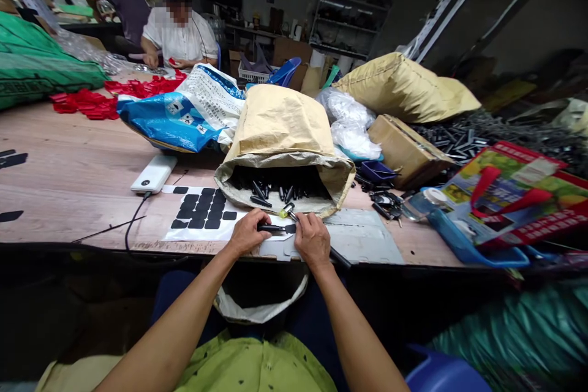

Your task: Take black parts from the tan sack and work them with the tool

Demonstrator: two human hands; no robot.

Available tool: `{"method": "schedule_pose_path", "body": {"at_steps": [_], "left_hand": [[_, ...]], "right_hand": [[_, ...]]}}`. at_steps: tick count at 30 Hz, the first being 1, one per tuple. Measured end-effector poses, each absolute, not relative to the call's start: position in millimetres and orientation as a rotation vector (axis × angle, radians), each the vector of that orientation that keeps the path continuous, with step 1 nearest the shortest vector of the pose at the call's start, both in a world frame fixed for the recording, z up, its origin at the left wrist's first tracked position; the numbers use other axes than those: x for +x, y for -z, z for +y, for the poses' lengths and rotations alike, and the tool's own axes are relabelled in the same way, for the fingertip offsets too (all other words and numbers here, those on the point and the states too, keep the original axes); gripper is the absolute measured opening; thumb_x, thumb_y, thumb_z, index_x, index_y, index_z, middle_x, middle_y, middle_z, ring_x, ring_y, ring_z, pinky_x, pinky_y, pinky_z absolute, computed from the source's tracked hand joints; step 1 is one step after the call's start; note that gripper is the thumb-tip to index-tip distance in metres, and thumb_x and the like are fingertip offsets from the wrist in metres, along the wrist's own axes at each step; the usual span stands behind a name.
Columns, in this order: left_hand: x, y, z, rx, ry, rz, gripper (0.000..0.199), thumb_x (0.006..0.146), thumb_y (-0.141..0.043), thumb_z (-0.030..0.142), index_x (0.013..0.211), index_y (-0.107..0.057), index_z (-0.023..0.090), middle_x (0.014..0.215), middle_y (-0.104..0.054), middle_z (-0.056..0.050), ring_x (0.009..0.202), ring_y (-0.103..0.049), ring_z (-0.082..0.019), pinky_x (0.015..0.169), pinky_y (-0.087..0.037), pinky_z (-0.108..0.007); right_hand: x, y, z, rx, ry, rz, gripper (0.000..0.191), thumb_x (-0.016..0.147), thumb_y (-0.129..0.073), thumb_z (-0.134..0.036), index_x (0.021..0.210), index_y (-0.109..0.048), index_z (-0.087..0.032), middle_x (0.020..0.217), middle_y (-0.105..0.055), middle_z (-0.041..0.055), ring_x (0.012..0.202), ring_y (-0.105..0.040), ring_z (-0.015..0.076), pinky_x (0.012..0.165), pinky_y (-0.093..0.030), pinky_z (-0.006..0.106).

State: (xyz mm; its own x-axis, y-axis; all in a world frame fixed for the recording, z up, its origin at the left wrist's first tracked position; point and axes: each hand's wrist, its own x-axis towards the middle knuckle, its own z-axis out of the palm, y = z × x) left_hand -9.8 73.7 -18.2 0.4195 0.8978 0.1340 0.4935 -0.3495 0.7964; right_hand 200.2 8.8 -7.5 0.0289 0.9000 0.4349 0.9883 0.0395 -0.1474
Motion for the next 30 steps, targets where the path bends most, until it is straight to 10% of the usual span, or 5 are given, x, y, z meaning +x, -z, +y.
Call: {"method": "schedule_pose_path", "body": {"at_steps": [30], "left_hand": [[-14, -9, 41, 2.032, -0.688, 0.979, 0.029, 0.096, -0.052, 0.043, 0.096, -0.072, 0.022, 0.087, -0.068, -0.001, 0.084, -0.061, -0.017, 0.078, -0.045, -0.027]], "right_hand": [[198, 7, 9, -1.983, 0.274, -1.893, 0.018, 0.093, -0.057, -0.027, 0.107, -0.066, -0.021, 0.098, -0.059, 0.0077, 0.093, -0.049, 0.0231, 0.077, -0.035, 0.031]]}}
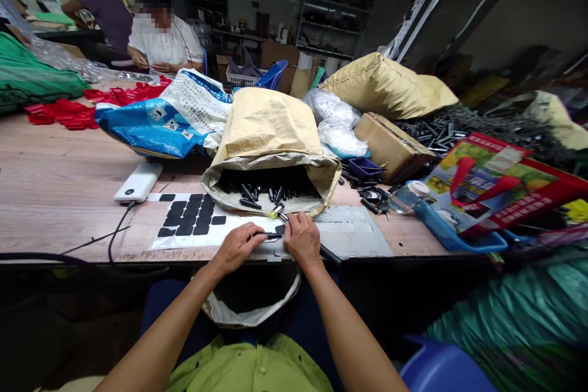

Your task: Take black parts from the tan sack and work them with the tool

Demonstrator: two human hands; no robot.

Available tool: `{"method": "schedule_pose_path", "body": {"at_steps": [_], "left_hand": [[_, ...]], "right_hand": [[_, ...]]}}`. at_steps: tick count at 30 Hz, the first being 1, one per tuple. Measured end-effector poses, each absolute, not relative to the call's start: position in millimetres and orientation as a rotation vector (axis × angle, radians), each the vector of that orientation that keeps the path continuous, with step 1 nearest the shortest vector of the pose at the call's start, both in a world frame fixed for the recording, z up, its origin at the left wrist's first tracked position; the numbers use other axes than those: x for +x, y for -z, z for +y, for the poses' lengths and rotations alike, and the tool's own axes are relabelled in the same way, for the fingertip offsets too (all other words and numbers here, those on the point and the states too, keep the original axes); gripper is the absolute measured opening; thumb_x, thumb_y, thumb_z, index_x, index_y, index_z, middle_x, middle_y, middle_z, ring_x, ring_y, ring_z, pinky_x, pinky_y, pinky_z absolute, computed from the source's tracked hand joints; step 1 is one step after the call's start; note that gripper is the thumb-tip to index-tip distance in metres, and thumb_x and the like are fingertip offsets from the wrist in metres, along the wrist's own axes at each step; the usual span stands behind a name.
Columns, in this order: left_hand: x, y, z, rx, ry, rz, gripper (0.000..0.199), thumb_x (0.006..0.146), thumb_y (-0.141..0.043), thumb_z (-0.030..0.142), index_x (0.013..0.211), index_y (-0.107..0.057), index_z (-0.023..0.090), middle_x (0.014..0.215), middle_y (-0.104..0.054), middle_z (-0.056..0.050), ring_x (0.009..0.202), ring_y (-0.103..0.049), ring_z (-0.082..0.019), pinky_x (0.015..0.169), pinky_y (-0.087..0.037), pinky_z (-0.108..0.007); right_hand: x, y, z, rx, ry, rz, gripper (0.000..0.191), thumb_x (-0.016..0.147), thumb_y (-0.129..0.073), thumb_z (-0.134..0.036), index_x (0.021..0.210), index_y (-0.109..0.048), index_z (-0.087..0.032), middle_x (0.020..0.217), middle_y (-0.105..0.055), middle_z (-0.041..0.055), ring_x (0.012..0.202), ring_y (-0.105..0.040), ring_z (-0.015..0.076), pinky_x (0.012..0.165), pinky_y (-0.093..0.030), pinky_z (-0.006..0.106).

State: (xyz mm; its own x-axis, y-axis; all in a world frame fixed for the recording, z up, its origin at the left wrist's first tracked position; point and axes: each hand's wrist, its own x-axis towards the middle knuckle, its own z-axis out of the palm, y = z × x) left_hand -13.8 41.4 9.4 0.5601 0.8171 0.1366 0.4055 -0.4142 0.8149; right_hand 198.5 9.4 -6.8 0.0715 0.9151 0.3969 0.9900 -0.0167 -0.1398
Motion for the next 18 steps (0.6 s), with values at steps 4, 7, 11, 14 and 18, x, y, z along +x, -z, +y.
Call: {"method": "schedule_pose_path", "body": {"at_steps": [4, 7, 11, 14, 18], "left_hand": [[-22, -5, -3, 1.997, -0.319, 0.846, 0.027, 0.096, -0.052, 0.045, 0.100, -0.072, 0.026, 0.075, -0.070, 0.002, 0.070, -0.063, -0.016, 0.067, -0.043, -0.025], [-30, 23, -23, 2.103, -0.076, 1.041, 0.021, 0.090, -0.058, 0.042, 0.096, -0.073, 0.028, 0.080, -0.074, 0.000, 0.078, -0.068, -0.021, 0.068, -0.044, -0.027], [-39, 67, -27, 2.130, 0.219, 1.354, 0.017, 0.086, -0.060, 0.033, 0.089, -0.073, 0.024, 0.099, -0.076, -0.010, 0.098, -0.071, -0.030, 0.079, -0.048, -0.035], [-43, 75, -27, 2.121, 0.326, 1.386, 0.015, 0.082, -0.063, 0.029, 0.091, -0.074, 0.022, 0.103, -0.076, -0.012, 0.102, -0.070, -0.032, 0.083, -0.048, -0.038], [-36, 30, -16, 2.129, 0.188, 1.103, 0.021, 0.080, -0.067, 0.035, 0.097, -0.075, 0.025, 0.095, -0.075, -0.006, 0.091, -0.069, -0.027, 0.075, -0.047, -0.031]], "right_hand": [[199, 8, 10, -1.985, 0.271, -1.886, 0.018, 0.093, -0.056, -0.026, 0.107, -0.066, -0.021, 0.098, -0.059, 0.0082, 0.093, -0.049, 0.0231, 0.078, -0.035, 0.031], [199, 10, 10, -1.979, 0.265, -1.884, 0.018, 0.093, -0.057, -0.026, 0.108, -0.066, -0.021, 0.099, -0.059, 0.0081, 0.093, -0.049, 0.0231, 0.078, -0.035, 0.031], [200, 10, 10, -1.982, 0.265, -1.879, 0.018, 0.093, -0.056, -0.026, 0.108, -0.066, -0.022, 0.099, -0.059, 0.0074, 0.094, -0.049, 0.0230, 0.077, -0.036, 0.031], [200, 10, 9, -1.991, 0.269, -1.886, 0.017, 0.094, -0.056, -0.026, 0.107, -0.065, -0.022, 0.099, -0.058, 0.0074, 0.094, -0.049, 0.0229, 0.077, -0.036, 0.031], [199, 9, 9, -1.997, 0.272, -1.889, 0.017, 0.093, -0.056, -0.027, 0.107, -0.065, -0.022, 0.100, -0.058, 0.0072, 0.094, -0.048, 0.0227, 0.078, -0.035, 0.031]]}}
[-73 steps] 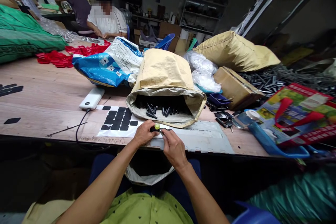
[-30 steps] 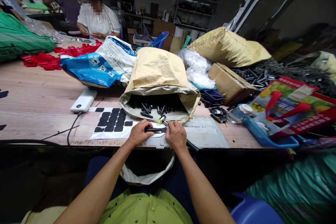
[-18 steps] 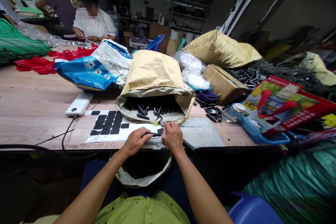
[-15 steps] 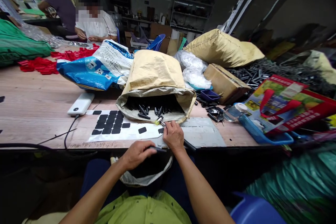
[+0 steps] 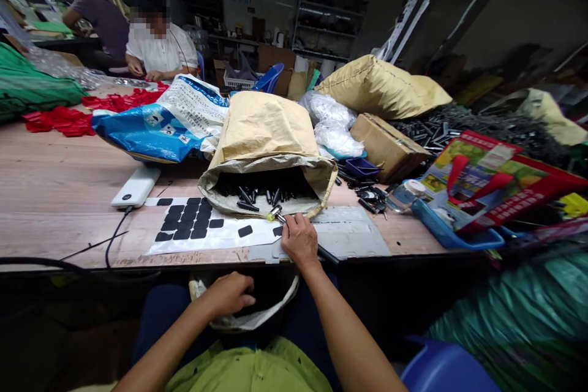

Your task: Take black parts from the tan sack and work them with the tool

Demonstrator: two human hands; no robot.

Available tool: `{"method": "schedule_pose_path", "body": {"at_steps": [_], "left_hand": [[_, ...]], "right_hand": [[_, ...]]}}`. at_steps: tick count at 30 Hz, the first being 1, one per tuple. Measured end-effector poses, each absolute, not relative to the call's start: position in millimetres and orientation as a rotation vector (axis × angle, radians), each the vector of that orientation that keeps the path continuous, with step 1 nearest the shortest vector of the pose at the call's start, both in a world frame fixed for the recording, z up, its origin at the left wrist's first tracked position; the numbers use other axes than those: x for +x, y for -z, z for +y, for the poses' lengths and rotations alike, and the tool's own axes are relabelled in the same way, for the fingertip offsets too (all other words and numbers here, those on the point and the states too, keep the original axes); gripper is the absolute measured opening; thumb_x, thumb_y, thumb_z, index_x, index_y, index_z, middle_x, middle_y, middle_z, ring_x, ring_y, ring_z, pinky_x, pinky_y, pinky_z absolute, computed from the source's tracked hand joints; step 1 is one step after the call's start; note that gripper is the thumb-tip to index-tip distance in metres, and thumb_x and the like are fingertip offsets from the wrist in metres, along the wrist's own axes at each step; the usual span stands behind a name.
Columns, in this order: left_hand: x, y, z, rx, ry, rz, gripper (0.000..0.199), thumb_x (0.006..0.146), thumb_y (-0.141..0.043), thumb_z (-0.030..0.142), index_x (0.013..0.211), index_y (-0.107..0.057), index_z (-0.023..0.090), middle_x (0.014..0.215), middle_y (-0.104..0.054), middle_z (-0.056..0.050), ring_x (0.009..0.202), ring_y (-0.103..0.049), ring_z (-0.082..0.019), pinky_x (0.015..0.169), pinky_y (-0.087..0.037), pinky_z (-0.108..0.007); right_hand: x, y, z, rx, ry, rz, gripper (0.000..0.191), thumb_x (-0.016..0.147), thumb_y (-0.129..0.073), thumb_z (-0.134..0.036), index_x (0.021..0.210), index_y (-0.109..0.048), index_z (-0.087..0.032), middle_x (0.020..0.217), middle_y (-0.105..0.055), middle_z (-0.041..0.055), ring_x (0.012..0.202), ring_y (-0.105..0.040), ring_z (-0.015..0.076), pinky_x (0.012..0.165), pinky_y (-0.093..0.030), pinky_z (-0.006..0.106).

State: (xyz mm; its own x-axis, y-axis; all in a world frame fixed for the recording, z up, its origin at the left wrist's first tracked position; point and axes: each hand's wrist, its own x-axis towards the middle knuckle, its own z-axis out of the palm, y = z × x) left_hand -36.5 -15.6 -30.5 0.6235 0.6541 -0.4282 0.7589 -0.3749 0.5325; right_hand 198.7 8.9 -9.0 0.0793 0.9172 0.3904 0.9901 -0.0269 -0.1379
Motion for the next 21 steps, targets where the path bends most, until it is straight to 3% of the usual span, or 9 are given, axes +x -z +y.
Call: {"method": "schedule_pose_path", "body": {"at_steps": [4, 7, 11, 15, 21], "left_hand": [[-20, -29, 31, 2.180, -0.233, 1.006, 0.028, 0.095, -0.051, 0.043, 0.094, -0.073, 0.024, 0.082, -0.072, 0.000, 0.075, -0.063, -0.017, 0.069, -0.042, -0.027], [-10, -44, 79, 2.366, -0.615, 1.375, 0.030, 0.099, -0.045, 0.036, 0.097, -0.072, 0.021, 0.096, -0.070, -0.006, 0.093, -0.060, -0.022, 0.083, -0.043, -0.031], [-6, -30, 123, 2.536, -0.416, 1.512, 0.018, 0.092, -0.059, 0.026, 0.101, -0.074, 0.022, 0.104, -0.067, -0.009, 0.103, -0.054, -0.028, 0.089, -0.041, -0.037], [-8, -19, 135, 2.505, -0.225, 1.563, 0.021, 0.087, -0.066, 0.028, 0.106, -0.074, 0.023, 0.104, -0.066, -0.010, 0.104, -0.051, -0.031, 0.086, -0.041, -0.040], [-6, -24, 112, 2.577, -0.461, 1.446, 0.017, 0.090, -0.065, 0.031, 0.104, -0.069, 0.023, 0.104, -0.063, -0.008, 0.101, -0.051, -0.028, 0.086, -0.040, -0.038]], "right_hand": [[198, 8, 9, -1.997, 0.267, -1.882, 0.017, 0.094, -0.056, -0.027, 0.107, -0.065, -0.022, 0.100, -0.058, 0.0071, 0.094, -0.048, 0.0227, 0.078, -0.034, 0.031], [199, 8, 9, -1.997, 0.259, -1.887, 0.016, 0.093, -0.056, -0.027, 0.105, -0.065, -0.021, 0.100, -0.058, 0.0075, 0.095, -0.047, 0.0230, 0.079, -0.034, 0.031], [199, 8, 9, -1.992, 0.255, -1.885, 0.016, 0.093, -0.056, -0.027, 0.106, -0.064, -0.021, 0.100, -0.058, 0.0076, 0.095, -0.047, 0.0232, 0.079, -0.034, 0.031], [199, 9, 9, -1.989, 0.253, -1.883, 0.016, 0.093, -0.057, -0.027, 0.106, -0.064, -0.021, 0.101, -0.059, 0.0077, 0.095, -0.048, 0.0231, 0.078, -0.034, 0.031], [199, 8, 9, -1.988, 0.250, -1.879, 0.016, 0.093, -0.057, -0.027, 0.106, -0.065, -0.021, 0.101, -0.059, 0.0077, 0.094, -0.048, 0.0228, 0.078, -0.034, 0.031]]}}
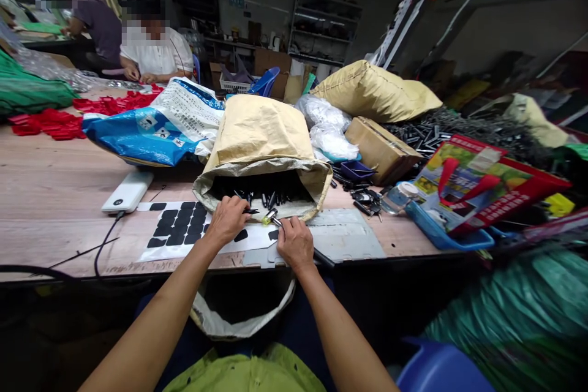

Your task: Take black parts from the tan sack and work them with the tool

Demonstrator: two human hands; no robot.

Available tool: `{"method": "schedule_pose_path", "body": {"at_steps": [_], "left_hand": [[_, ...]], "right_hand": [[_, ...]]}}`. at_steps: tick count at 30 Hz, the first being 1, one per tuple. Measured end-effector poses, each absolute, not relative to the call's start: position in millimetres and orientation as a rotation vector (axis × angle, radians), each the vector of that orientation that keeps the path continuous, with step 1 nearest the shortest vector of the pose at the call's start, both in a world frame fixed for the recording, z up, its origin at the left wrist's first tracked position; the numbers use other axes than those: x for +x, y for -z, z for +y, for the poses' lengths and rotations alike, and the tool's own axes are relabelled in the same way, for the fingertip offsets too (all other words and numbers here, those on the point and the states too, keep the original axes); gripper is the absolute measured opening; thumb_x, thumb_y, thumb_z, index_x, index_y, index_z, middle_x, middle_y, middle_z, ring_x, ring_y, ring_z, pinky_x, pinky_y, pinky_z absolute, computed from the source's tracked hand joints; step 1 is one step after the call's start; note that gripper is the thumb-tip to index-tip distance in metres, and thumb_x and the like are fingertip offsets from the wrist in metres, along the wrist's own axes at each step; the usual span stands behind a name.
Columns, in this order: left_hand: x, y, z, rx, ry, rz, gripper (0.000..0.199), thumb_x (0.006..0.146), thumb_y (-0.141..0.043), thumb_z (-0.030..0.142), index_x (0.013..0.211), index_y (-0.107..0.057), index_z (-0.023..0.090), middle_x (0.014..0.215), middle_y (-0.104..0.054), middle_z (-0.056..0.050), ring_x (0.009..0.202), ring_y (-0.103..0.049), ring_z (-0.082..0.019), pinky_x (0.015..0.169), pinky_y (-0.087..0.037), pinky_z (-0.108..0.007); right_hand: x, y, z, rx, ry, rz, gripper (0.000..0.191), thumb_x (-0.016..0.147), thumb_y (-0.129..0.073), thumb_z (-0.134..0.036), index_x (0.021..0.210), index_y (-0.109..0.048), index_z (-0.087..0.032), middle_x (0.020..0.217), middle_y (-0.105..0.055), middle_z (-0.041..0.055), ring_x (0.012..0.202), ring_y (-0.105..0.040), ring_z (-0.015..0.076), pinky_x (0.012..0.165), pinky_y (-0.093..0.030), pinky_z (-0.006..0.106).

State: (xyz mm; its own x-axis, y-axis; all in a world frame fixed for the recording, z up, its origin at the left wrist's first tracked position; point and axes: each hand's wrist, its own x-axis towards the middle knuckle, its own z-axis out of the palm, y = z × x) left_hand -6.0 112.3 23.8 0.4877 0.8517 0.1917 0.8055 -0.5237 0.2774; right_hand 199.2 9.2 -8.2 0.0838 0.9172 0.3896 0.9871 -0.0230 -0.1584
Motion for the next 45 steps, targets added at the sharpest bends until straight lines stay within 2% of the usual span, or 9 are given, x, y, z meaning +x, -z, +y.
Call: {"method": "schedule_pose_path", "body": {"at_steps": [4, 10, 14, 20, 27, 35, 39, 42, 45], "left_hand": [[-1, -9, 84, 2.553, -0.571, 1.128, 0.014, 0.090, -0.065, 0.030, 0.100, -0.068, 0.022, 0.097, -0.066, -0.006, 0.095, -0.053, -0.025, 0.087, -0.041, -0.037], [-3, 17, 74, 2.248, -0.830, 1.115, 0.021, 0.081, -0.069, 0.022, 0.102, -0.067, 0.021, 0.097, -0.065, -0.004, 0.097, -0.053, -0.024, 0.089, -0.044, -0.036], [-5, 19, 80, 2.174, -0.826, 1.129, 0.012, 0.079, -0.071, 0.021, 0.090, -0.067, 0.020, 0.093, -0.065, -0.003, 0.096, -0.053, -0.023, 0.087, -0.043, -0.035], [-3, 23, 82, 2.148, -0.793, 1.167, 0.018, 0.077, -0.074, 0.024, 0.095, -0.070, 0.021, 0.092, -0.064, -0.003, 0.098, -0.053, -0.024, 0.086, -0.042, -0.036], [-2, 26, 83, 2.138, -0.796, 1.186, 0.019, 0.077, -0.074, 0.024, 0.096, -0.071, 0.022, 0.093, -0.065, -0.003, 0.095, -0.052, -0.023, 0.086, -0.043, -0.036], [-2, 20, 81, 2.132, -0.786, 1.186, 0.016, 0.079, -0.073, 0.024, 0.093, -0.067, 0.021, 0.093, -0.064, -0.003, 0.095, -0.053, -0.023, 0.085, -0.043, -0.035], [-2, 17, 79, 2.077, -0.834, 1.217, 0.024, 0.077, -0.074, 0.021, 0.098, -0.064, 0.021, 0.093, -0.065, -0.002, 0.093, -0.054, -0.022, 0.082, -0.044, -0.033], [-2, 17, 78, 2.034, -0.853, 1.211, 0.030, 0.075, -0.075, 0.020, 0.104, -0.064, 0.021, 0.093, -0.066, -0.002, 0.094, -0.055, -0.022, 0.082, -0.044, -0.033], [-2, 19, 79, 2.062, -0.847, 1.189, 0.025, 0.074, -0.075, 0.021, 0.098, -0.067, 0.021, 0.094, -0.067, -0.002, 0.095, -0.055, -0.023, 0.084, -0.044, -0.034]], "right_hand": [[199, 8, 8, -2.008, 0.251, -1.873, 0.016, 0.095, -0.056, -0.028, 0.106, -0.065, -0.021, 0.100, -0.059, 0.0073, 0.094, -0.048, 0.0223, 0.078, -0.034, 0.031], [199, 10, 9, -2.025, 0.261, -1.870, 0.017, 0.097, -0.056, -0.027, 0.109, -0.066, -0.023, 0.100, -0.060, 0.0068, 0.095, -0.050, 0.0219, 0.078, -0.037, 0.031], [204, 4, 10, -1.972, 0.191, -1.877, 0.018, 0.097, -0.055, -0.022, 0.108, -0.068, -0.022, 0.099, -0.062, 0.0070, 0.093, -0.054, 0.0213, 0.081, -0.041, 0.030], [198, -20, -1, -1.695, -0.045, -1.758, 0.032, 0.101, -0.045, -0.023, 0.126, -0.063, -0.021, 0.106, -0.065, 0.0071, 0.100, -0.060, 0.0195, 0.090, -0.046, 0.028], [174, -16, -20, -1.649, -0.235, -1.746, 0.032, 0.100, -0.043, -0.023, 0.123, -0.065, -0.020, 0.105, -0.066, 0.0073, 0.098, -0.063, 0.0187, 0.090, -0.049, 0.027], [159, -28, -19, -1.682, -0.122, -1.793, 0.033, 0.100, -0.043, -0.022, 0.124, -0.065, -0.020, 0.109, -0.068, 0.0075, 0.100, -0.063, 0.0171, 0.090, -0.049, 0.026], [156, -21, -17, -1.701, -0.190, -1.838, 0.030, 0.098, -0.045, -0.020, 0.119, -0.067, -0.021, 0.103, -0.068, 0.0057, 0.094, -0.063, 0.0165, 0.086, -0.049, 0.025], [166, -19, -10, -1.725, -0.167, -1.805, 0.031, 0.098, -0.045, -0.020, 0.121, -0.066, -0.021, 0.105, -0.068, 0.0058, 0.096, -0.063, 0.0167, 0.088, -0.047, 0.025], [183, -21, 2, -1.809, -0.072, -1.773, 0.030, 0.098, -0.046, -0.020, 0.120, -0.067, -0.022, 0.105, -0.067, 0.0052, 0.097, -0.061, 0.0173, 0.087, -0.045, 0.025]]}}
